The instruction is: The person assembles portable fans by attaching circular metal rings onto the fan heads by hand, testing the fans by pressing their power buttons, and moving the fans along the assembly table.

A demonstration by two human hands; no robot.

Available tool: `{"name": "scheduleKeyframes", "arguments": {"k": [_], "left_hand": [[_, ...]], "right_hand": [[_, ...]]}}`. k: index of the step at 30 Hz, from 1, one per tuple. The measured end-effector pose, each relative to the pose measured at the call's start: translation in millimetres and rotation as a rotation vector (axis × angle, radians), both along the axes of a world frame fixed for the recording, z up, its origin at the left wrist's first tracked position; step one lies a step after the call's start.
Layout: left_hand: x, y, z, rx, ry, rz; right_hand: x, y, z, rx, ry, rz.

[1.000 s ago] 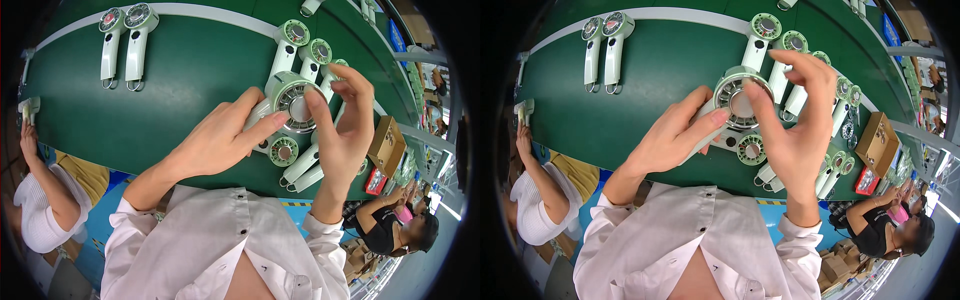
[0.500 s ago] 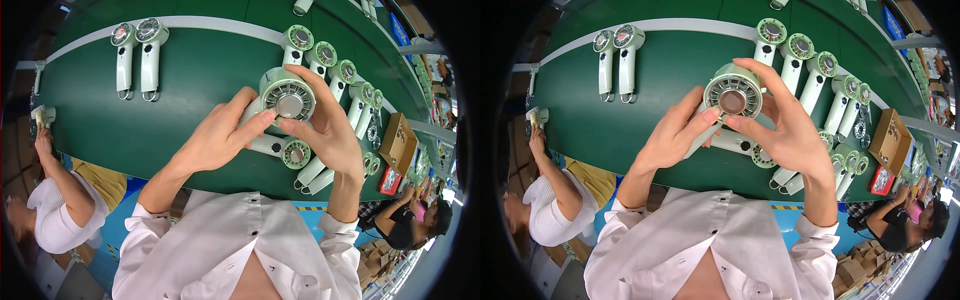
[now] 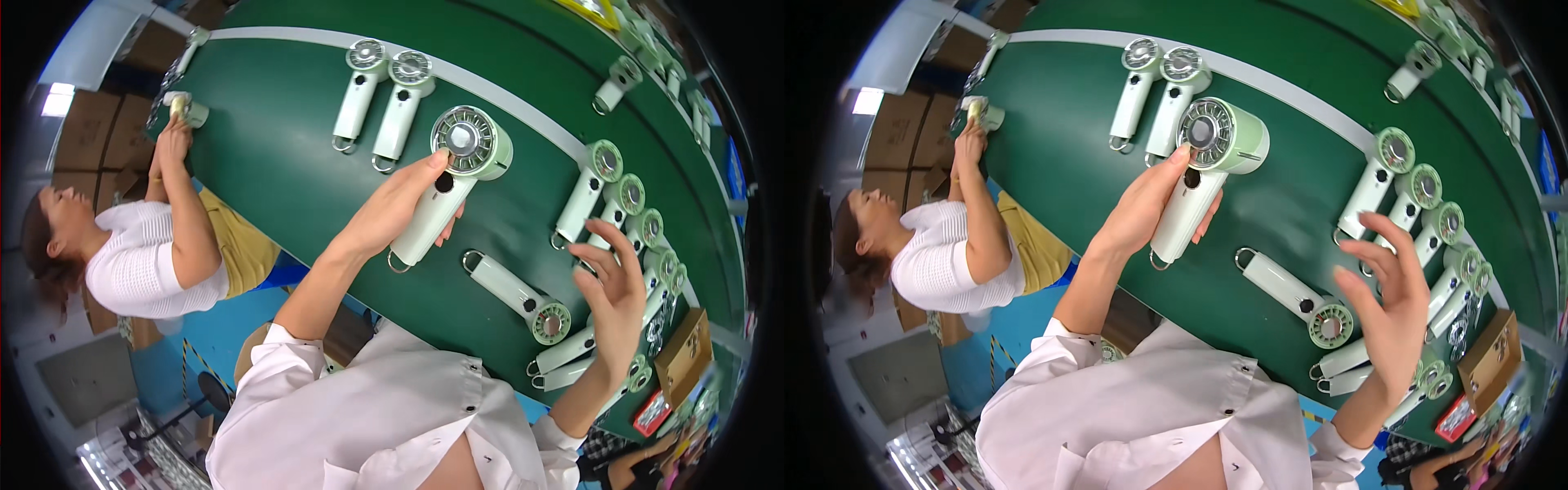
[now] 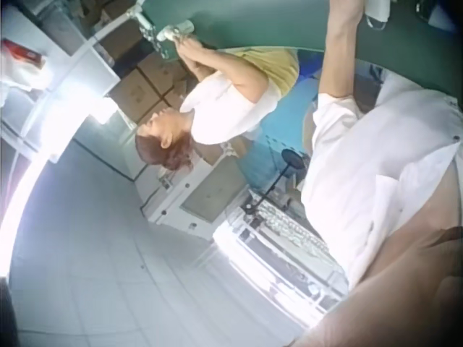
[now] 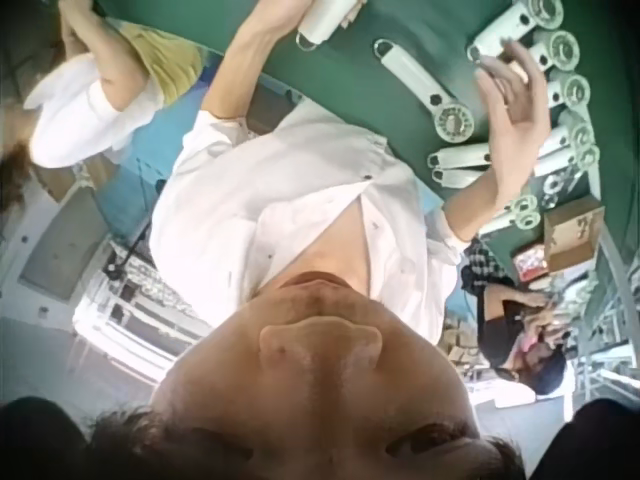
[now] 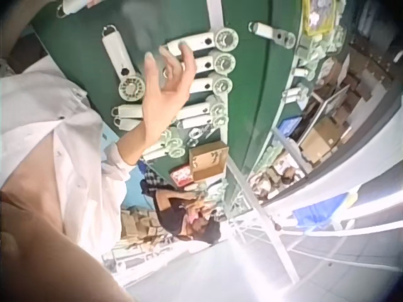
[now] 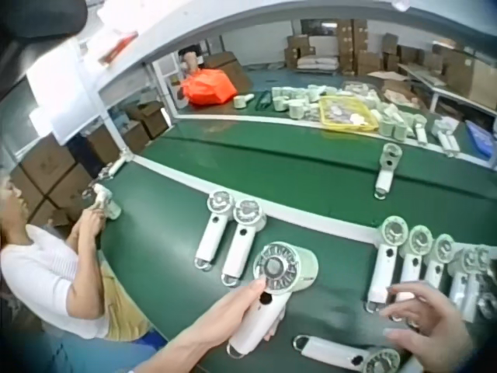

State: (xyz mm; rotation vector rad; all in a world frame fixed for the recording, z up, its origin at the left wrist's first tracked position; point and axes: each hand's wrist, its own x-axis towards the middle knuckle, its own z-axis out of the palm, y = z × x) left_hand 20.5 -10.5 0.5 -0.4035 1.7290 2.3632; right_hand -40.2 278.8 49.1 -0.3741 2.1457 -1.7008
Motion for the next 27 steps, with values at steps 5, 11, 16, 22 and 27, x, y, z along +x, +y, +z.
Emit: {"name": "scheduleKeyframes", "arguments": {"k": [5,11,16,22,27], "left_hand": [[17,-23,7,-0.029,-0.023,0.093],[11,-92,2,-0.590,0.048,0.488],[-26,-214,-45,-1.134,-0.046,0.622],[-59,-224,-91,-1.279,-0.105,0.447],[-63,-223,-87,-1.220,0.057,0.364]], "right_hand": [[-4,11,-3,0.016,0.031,-0.044],[3,32,-3,0.137,0.078,-0.234],[12,65,-16,0.056,0.160,-0.369],[29,83,-16,0.041,0.100,-0.501],[39,102,-15,0.020,0.026,-0.602]]}}
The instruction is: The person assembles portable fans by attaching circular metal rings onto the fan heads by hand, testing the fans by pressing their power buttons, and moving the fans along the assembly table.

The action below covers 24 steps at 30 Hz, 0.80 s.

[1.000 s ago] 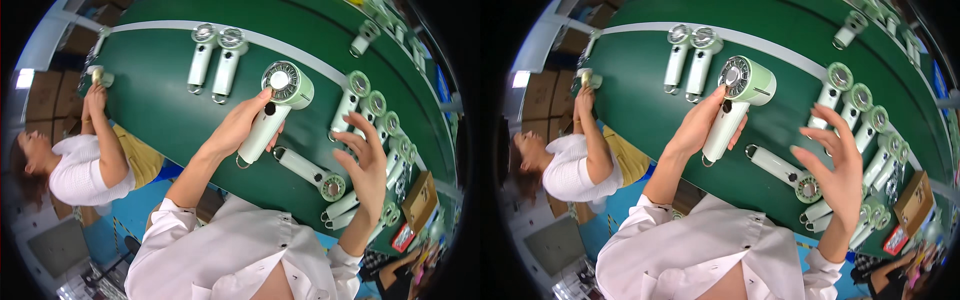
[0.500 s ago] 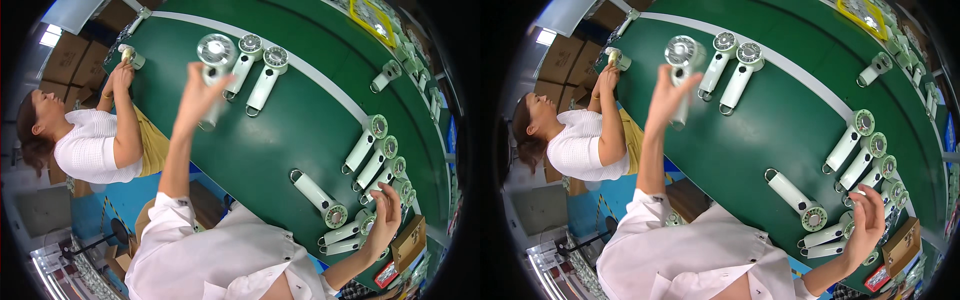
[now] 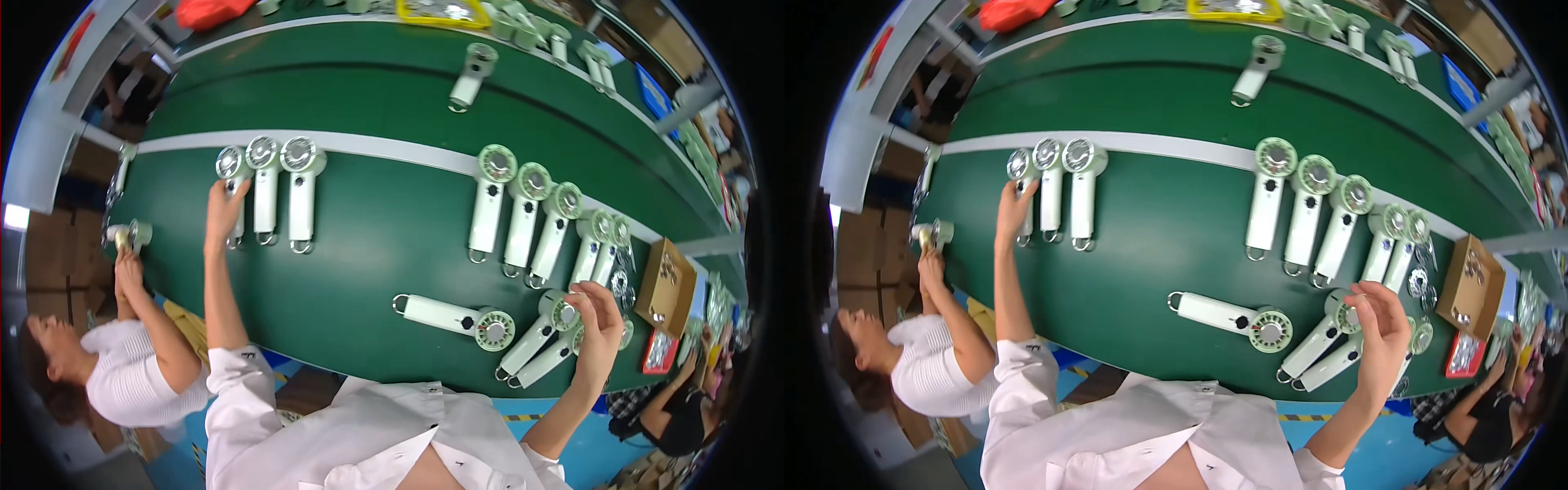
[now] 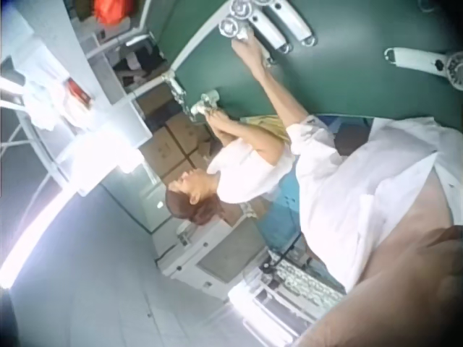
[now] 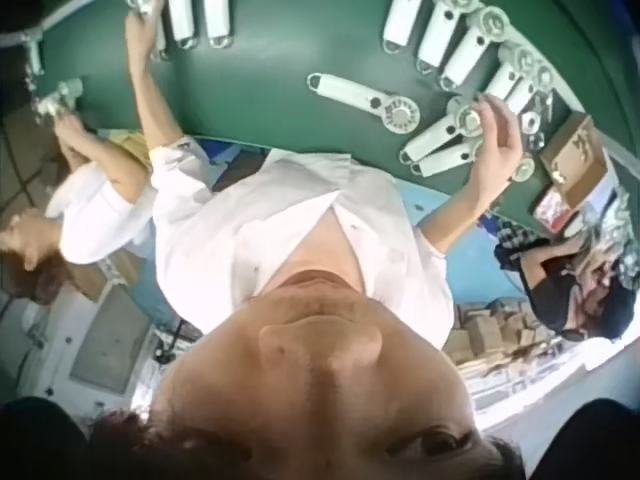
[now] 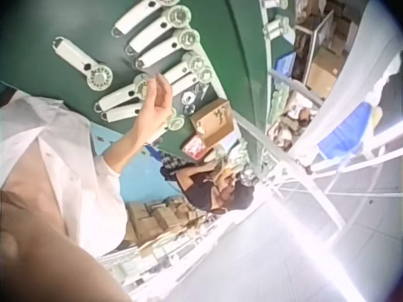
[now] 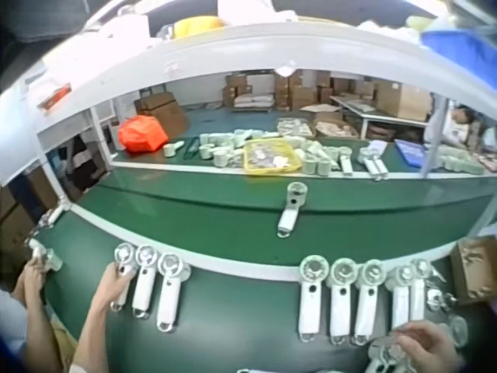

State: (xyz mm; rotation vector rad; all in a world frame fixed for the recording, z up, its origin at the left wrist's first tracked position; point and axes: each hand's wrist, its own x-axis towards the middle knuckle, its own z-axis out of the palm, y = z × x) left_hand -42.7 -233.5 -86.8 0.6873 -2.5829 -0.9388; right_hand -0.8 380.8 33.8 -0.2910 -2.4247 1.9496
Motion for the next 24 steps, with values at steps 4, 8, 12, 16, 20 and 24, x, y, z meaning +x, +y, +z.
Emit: {"name": "scheduleKeyframes", "arguments": {"k": [4,8,12,16,20,24], "left_hand": [[1,-20,24,-0.687,0.045,0.083],[-91,92,79,-0.112,0.385,-0.192],[-197,210,53,-0.085,0.081,-0.477],[-321,221,-17,-0.512,0.142,-0.509],[-418,207,-25,-0.251,-0.160,-0.617],[-403,267,-13,0.021,-0.251,-0.607]], "right_hand": [[9,26,5,0.029,-0.022,-0.105],[3,61,-8,0.148,0.009,-0.252],[11,96,-9,0.281,0.102,-0.460],[45,133,-14,0.342,0.124,-0.591],[56,150,-13,0.615,-0.018,-0.609],[36,163,-13,0.667,-0.043,-0.515]]}}
